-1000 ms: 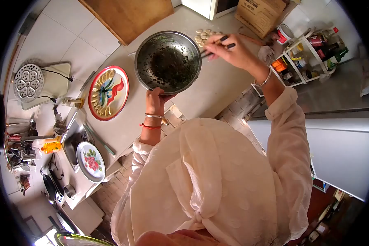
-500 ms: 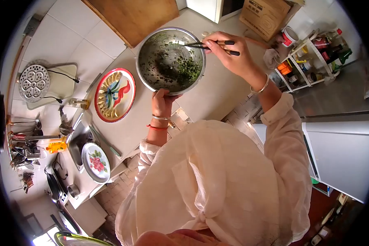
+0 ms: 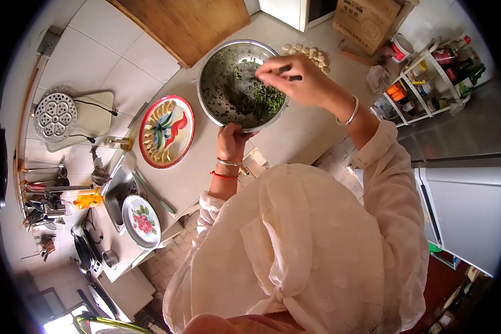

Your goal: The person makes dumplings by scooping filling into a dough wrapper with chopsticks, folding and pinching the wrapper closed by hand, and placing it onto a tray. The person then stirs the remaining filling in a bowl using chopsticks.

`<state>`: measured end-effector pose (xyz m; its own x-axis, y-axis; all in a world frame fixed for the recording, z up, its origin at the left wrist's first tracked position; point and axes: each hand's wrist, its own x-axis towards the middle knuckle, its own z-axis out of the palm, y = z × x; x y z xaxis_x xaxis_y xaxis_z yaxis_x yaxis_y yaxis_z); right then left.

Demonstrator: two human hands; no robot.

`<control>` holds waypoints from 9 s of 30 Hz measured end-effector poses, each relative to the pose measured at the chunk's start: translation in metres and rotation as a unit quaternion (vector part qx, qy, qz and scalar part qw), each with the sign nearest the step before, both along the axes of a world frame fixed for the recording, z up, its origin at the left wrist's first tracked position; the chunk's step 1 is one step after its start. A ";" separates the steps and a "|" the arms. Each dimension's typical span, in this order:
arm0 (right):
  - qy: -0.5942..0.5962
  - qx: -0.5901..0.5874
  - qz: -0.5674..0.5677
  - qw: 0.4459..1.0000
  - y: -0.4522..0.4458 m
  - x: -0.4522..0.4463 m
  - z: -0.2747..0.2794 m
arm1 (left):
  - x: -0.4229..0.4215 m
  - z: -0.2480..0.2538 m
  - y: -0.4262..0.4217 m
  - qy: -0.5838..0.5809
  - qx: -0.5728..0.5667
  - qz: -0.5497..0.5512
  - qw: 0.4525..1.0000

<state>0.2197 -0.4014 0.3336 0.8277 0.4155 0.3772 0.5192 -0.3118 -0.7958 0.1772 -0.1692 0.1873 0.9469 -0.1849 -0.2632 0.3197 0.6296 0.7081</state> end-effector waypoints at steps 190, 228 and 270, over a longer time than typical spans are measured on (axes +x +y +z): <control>0.006 -0.003 -0.138 0.990 -0.040 -0.096 -0.066 | 0.007 -0.016 -0.023 -0.045 0.087 0.133 0.986; -0.105 0.047 -0.150 0.982 -0.018 -0.042 -0.069 | 0.008 -0.026 -0.036 -0.017 0.012 0.076 0.997; -0.014 0.149 -0.002 0.989 0.003 -0.016 -0.034 | 0.005 -0.023 -0.010 -0.032 0.041 -0.050 0.997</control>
<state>0.2033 -0.3985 0.2999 0.8167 0.2798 0.5047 0.5413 -0.0682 -0.8381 0.1827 -0.1789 0.1642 0.9401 -0.2592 -0.2214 0.3307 0.5362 0.7766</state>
